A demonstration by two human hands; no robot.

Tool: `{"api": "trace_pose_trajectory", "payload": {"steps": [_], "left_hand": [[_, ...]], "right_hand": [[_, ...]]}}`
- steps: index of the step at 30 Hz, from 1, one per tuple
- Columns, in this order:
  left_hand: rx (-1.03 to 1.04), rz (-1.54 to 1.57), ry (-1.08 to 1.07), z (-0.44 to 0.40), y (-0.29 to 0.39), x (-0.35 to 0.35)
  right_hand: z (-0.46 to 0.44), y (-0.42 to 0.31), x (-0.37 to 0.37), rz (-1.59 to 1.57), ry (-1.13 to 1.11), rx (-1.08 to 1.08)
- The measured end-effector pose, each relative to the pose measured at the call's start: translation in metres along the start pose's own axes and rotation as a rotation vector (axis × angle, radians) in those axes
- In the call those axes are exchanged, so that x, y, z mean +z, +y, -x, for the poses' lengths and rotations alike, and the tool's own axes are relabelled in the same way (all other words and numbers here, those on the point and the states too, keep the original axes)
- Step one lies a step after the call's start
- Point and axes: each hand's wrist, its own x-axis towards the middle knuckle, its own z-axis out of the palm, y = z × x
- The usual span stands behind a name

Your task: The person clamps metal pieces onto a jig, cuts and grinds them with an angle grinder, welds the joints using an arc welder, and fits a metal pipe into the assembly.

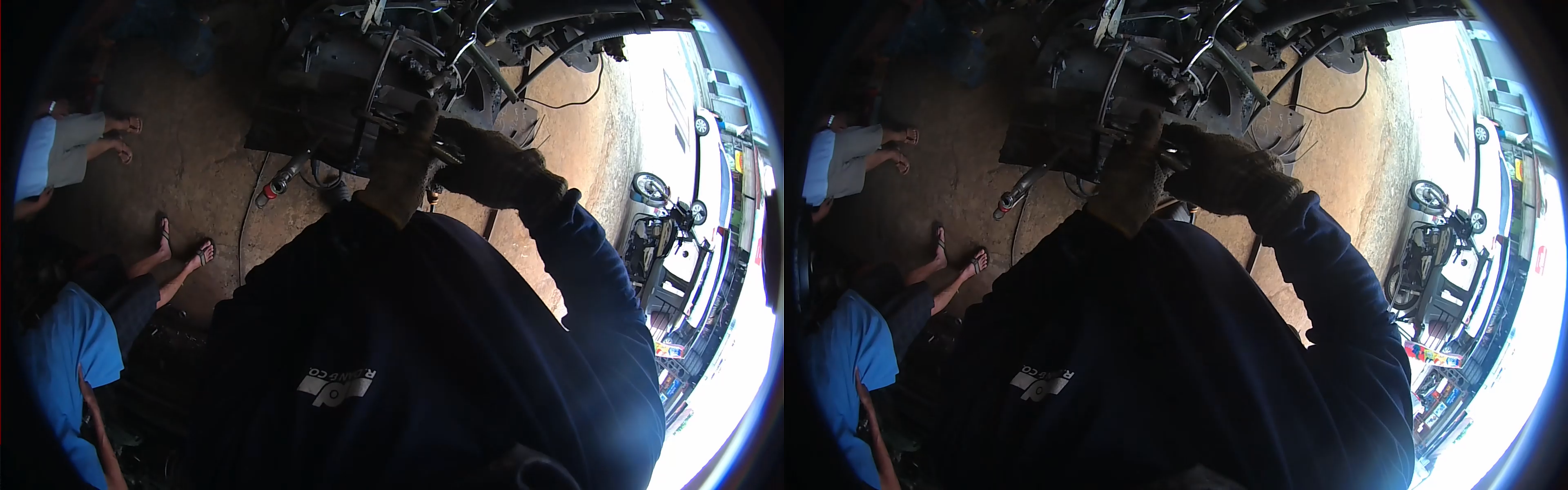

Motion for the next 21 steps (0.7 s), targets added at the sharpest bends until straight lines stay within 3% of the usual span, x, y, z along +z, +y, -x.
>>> {"api": "trace_pose_trajectory", "payload": {"steps": [7,10,13,16,18,19,21], "left_hand": [[0.030,0.026,-0.093,0.011,0.001,-0.005],[-0.069,-0.020,-0.143,0.012,0.006,-0.008],[-0.023,-0.282,-0.069,0.009,0.005,-0.008],[0.225,-0.387,-0.079,0.010,0.002,-0.006],[-0.003,-0.101,-0.104,0.010,0.003,-0.006],[-0.004,-0.093,-0.102,0.010,0.002,-0.006],[0.156,-0.287,-0.049,0.011,0.004,-0.006]], "right_hand": [[-0.004,0.003,0.000,0.038,-0.040,0.028],[-0.005,0.003,0.000,0.024,-0.058,0.036],[-0.005,-0.003,-0.006,0.076,-0.087,0.063],[-0.004,-0.005,-0.010,0.033,-0.161,0.128],[0.003,0.009,-0.001,-0.074,0.019,-0.026],[0.006,0.017,0.000,-0.069,0.013,-0.025],[0.010,0.033,0.002,-0.734,0.144,0.100]]}}
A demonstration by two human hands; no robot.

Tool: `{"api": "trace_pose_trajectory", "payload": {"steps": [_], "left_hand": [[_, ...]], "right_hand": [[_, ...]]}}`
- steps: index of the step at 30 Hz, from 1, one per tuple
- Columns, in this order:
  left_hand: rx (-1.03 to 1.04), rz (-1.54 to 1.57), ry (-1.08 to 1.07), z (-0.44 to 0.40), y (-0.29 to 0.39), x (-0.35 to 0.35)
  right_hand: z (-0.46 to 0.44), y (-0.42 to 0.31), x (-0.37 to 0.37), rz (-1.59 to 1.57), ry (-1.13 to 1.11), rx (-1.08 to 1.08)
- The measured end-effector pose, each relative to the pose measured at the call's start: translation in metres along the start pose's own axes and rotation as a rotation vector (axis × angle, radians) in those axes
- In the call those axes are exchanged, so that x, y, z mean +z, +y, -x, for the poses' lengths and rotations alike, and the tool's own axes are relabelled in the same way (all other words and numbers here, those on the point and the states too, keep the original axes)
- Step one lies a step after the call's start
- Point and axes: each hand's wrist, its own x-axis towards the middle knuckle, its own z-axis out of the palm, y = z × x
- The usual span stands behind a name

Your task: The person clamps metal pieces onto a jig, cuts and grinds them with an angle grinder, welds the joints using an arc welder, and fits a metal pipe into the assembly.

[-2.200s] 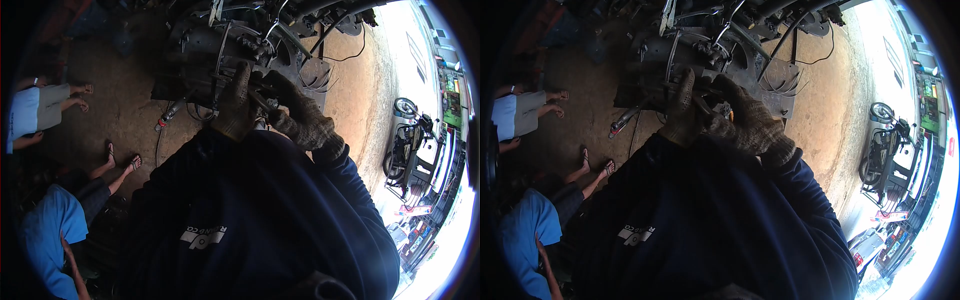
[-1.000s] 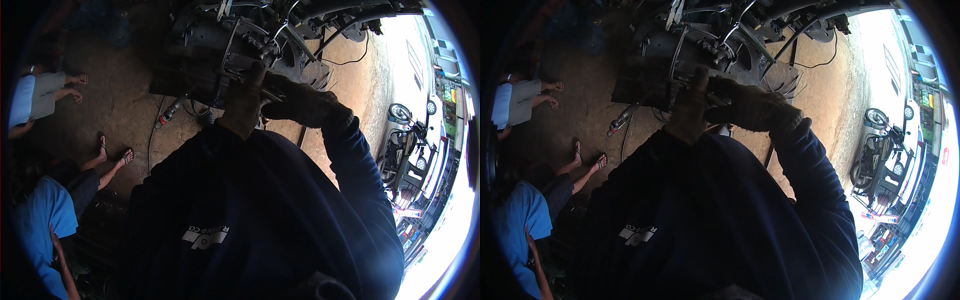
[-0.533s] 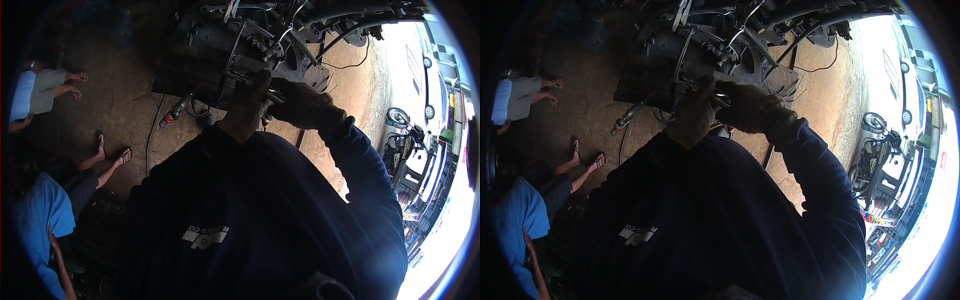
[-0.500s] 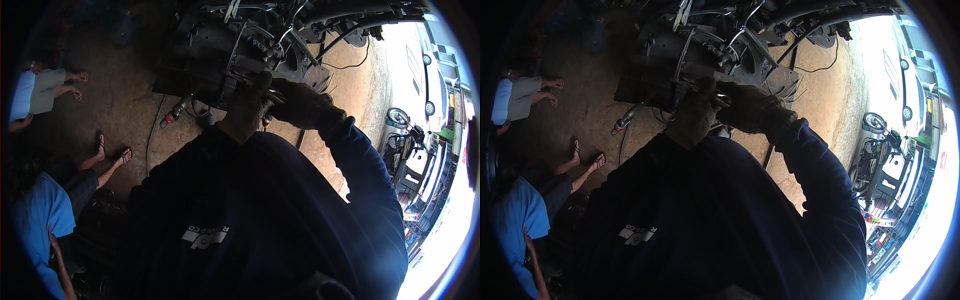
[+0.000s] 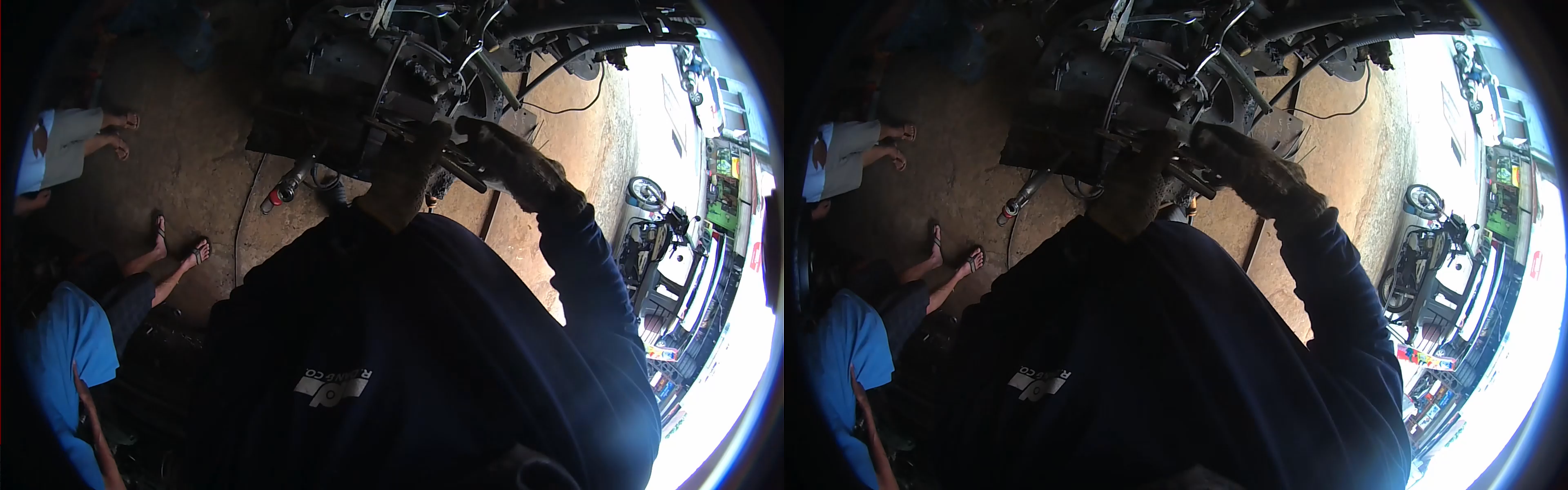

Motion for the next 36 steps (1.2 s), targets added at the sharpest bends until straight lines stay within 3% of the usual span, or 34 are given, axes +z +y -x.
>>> {"api": "trace_pose_trajectory", "payload": {"steps": [1,3,4,6,9,11,12,14,18,20,24,26,28,30,32,36], "left_hand": [[0.004,0.005,0.008,0.002,0.006,0.000],[-0.168,-0.001,-0.104,0.003,0.022,0.000],[-0.167,-0.001,-0.104,0.001,0.020,-0.001],[-0.301,0.158,-0.093,0.000,0.009,-0.002],[-0.232,0.300,-0.093,0.000,0.002,0.002],[-0.303,0.257,-0.121,0.004,0.020,-0.001],[-0.370,0.223,-0.147,0.005,0.026,-0.001],[-0.345,0.253,-0.162,0.003,0.019,-0.001],[-0.270,0.261,-0.164,0.001,0.014,0.000],[-0.249,0.271,-0.171,-0.001,0.012,0.000],[-0.280,0.280,-0.159,0.005,0.021,0.001],[-0.245,0.300,-0.160,0.004,0.019,0.004],[-0.210,0.320,-0.158,0.002,0.016,0.003],[-0.127,0.060,-0.013,0.000,0.011,0.002],[-0.144,0.127,-0.011,-0.001,0.009,0.004],[-0.295,0.213,-0.045,0.004,0.024,0.004]], "right_hand": [[0.000,0.012,-0.005,0.006,-0.007,-0.002],[0.000,0.033,-0.012,-0.092,0.064,0.268],[0.004,0.031,-0.009,-0.140,-0.026,0.313],[0.011,0.034,0.000,-0.206,-0.007,0.323],[0.012,0.040,0.005,-0.210,-0.010,0.242],[0.008,0.041,0.004,-0.288,0.005,0.452],[0.009,0.045,0.003,-0.293,0.008,0.451],[0.008,0.058,0.002,-0.281,-0.026,0.245],[0.004,0.073,0.009,-0.315,0.047,0.058],[0.001,0.077,0.009,0.153,0.137,-0.165],[-0.001,0.084,0.003,0.186,0.065,-0.216],[0.006,0.069,0.004,-0.072,0.093,-0.267],[0.006,0.060,0.002,-0.087,0.070,-0.272],[0.009,0.038,0.002,-0.105,0.053,-0.273],[0.009,-0.005,0.012,0.422,-0.105,-0.223],[0.000,-0.026,0.015,0.604,-0.199,-0.063]]}}
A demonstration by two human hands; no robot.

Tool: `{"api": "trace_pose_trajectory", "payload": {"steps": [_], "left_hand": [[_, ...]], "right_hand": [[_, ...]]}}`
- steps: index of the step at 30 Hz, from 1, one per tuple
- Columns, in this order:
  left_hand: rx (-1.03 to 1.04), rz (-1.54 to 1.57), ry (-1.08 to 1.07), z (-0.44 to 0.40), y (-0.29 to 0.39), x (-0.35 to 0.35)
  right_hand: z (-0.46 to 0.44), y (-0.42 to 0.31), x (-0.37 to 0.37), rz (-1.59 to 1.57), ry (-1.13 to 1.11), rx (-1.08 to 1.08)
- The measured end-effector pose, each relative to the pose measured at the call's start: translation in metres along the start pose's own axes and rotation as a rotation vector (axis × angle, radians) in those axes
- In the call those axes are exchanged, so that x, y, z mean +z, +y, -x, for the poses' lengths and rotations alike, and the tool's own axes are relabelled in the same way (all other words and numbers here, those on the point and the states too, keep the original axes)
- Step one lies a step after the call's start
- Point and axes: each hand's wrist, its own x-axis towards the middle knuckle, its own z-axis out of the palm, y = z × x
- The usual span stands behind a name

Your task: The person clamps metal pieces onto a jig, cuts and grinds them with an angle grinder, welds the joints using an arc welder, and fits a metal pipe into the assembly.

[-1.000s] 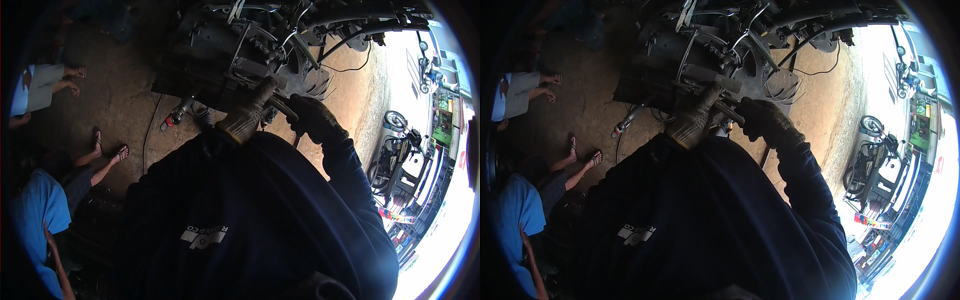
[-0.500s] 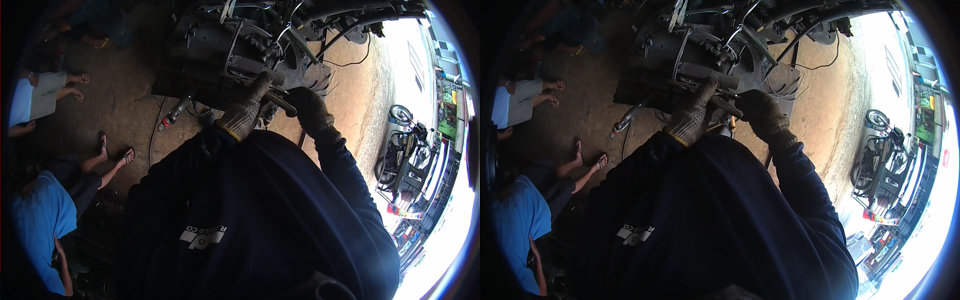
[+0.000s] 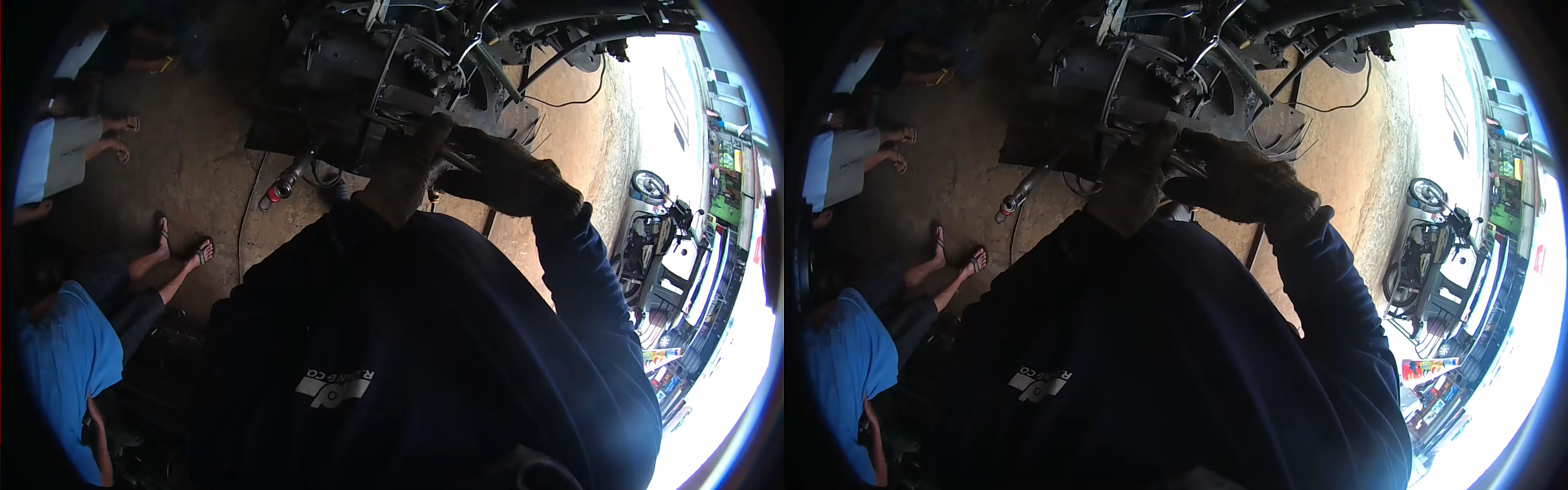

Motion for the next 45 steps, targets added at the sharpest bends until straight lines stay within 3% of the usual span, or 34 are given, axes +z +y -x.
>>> {"api": "trace_pose_trajectory", "payload": {"steps": [4,5,7,10,12,15,19,24,27,30,34,37,39,40,42,43,45], "left_hand": [[-0.017,-0.088,0.038,-0.004,-0.004,-0.005],[0.187,-0.060,-0.042,-0.012,-0.016,-0.009],[0.391,-0.026,-0.118,-0.022,-0.029,-0.015],[0.555,-0.227,-0.089,-0.023,-0.030,-0.019],[0.022,0.163,-0.158,-0.010,-0.008,-0.015],[-0.099,0.037,-0.255,-0.010,-0.001,-0.028],[-0.102,-0.041,-0.276,-0.006,0.004,-0.026],[0.028,0.076,-0.210,-0.014,-0.011,-0.024],[-0.067,0.062,-0.240,-0.008,0.001,-0.022],[-0.031,0.038,-0.177,-0.013,-0.003,-0.020],[-0.045,-0.001,-0.203,-0.013,-0.001,-0.025],[-0.004,-0.139,-0.341,0.015,0.020,-0.030],[0.425,-1.009,-0.307,0.032,0.018,-0.043],[0.418,-1.013,-0.312,0.041,0.018,-0.045],[0.662,-1.162,0.058,0.057,0.022,-0.047],[0.662,-1.168,0.059,0.057,0.024,-0.048],[0.726,-1.318,0.273,0.057,0.028,-0.046]], "right_hand": [[-0.005,-0.017,-0.006,0.076,-0.036,0.100],[-0.007,-0.022,-0.006,0.104,-0.038,0.121],[-0.008,-0.018,-0.001,0.111,-0.002,0.139],[-0.007,-0.006,0.005,0.136,0.045,0.131],[-0.008,-0.007,0.005,0.152,0.057,0.107],[-0.007,-0.008,0.007,0.095,0.003,0.141],[-0.004,-0.003,0.018,0.072,0.063,0.097],[-0.003,0.003,0.021,0.034,0.110,0.028],[-0.003,-0.006,0.013,0.107,0.139,0.013],[-0.005,-0.021,0.001,0.065,0.016,0.182],[-0.009,0.007,0.012,0.068,0.069,0.028],[-0.007,-0.009,0.009,0.025,0.098,0.059],[-0.005,-0.015,0.005,0.007,0.098,0.118],[-0.006,-0.013,0.005,0.049,0.069,0.147],[-0.007,-0.008,0.006,0.085,0.034,0.172],[-0.008,-0.004,0.007,0.106,0.041,0.153],[-0.007,-0.005,0.006,0.127,0.050,0.131]]}}
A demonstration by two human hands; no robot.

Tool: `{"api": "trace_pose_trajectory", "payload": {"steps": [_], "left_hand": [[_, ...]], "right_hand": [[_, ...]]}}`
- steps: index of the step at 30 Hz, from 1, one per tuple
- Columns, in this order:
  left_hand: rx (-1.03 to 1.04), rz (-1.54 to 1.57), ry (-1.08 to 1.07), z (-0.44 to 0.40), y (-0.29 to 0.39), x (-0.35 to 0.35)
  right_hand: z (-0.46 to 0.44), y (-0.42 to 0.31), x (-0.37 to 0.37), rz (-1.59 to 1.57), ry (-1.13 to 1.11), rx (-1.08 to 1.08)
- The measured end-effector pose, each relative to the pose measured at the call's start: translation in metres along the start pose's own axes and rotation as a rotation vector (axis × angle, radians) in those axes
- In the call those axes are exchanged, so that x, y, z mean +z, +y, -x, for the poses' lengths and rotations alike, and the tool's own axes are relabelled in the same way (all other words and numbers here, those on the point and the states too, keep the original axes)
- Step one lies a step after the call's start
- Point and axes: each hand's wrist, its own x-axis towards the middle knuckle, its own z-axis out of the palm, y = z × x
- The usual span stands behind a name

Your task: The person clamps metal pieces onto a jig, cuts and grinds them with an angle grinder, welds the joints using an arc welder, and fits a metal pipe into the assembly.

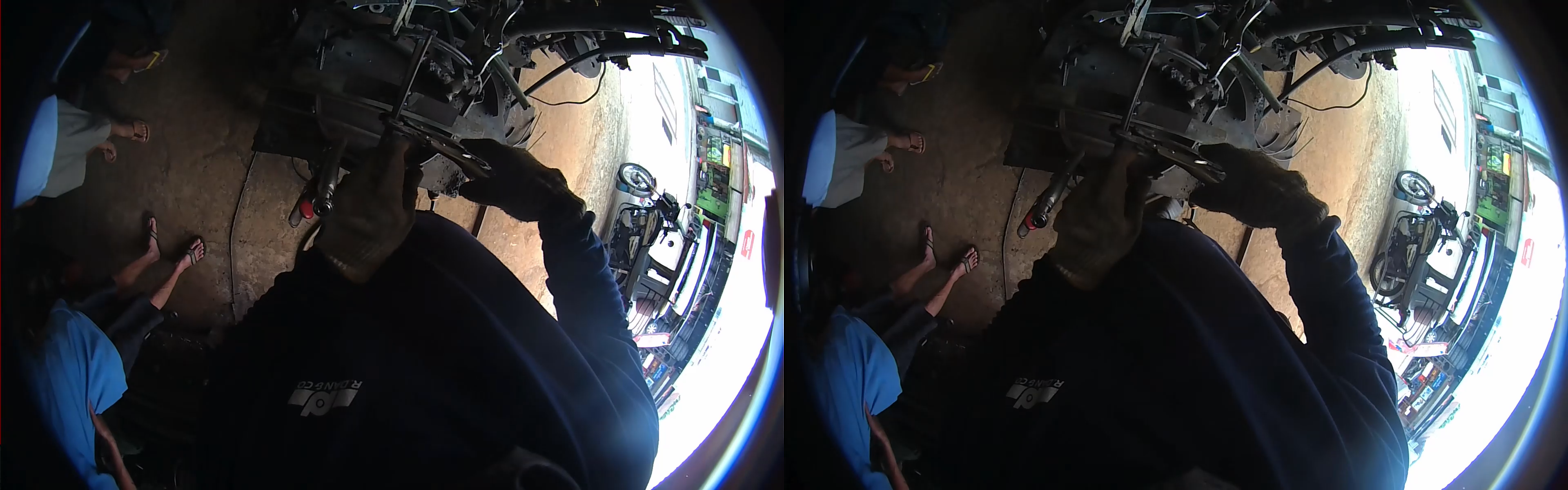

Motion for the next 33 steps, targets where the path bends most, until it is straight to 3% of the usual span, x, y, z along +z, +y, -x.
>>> {"api": "trace_pose_trajectory", "payload": {"steps": [3,6,9,19,24,31,33], "left_hand": [[0.002,-0.121,0.067,0.002,-0.006,0.010],[-0.008,-0.062,0.131,-0.001,-0.005,0.010],[-0.039,-0.063,0.190,-0.002,-0.004,0.015],[-0.191,-0.140,0.223,-0.004,-0.007,0.025],[0.030,-0.307,0.379,-0.009,-0.023,0.038],[0.020,-0.472,0.342,-0.014,-0.025,0.043],[0.098,-0.546,0.427,-0.014,-0.029,0.047]], "right_hand": [[0.002,-0.005,-0.004,-0.045,-0.027,0.048],[0.002,0.004,0.000,0.000,0.056,-0.060],[0.003,-0.006,-0.007,-0.053,-0.013,0.018],[-0.001,0.001,-0.012,0.013,-0.085,-0.004],[-0.002,0.004,-0.015,-0.027,-0.165,-0.001],[0.008,-0.020,-0.029,0.014,-0.228,0.031],[0.011,-0.031,-0.036,0.038,-0.218,0.061]]}}
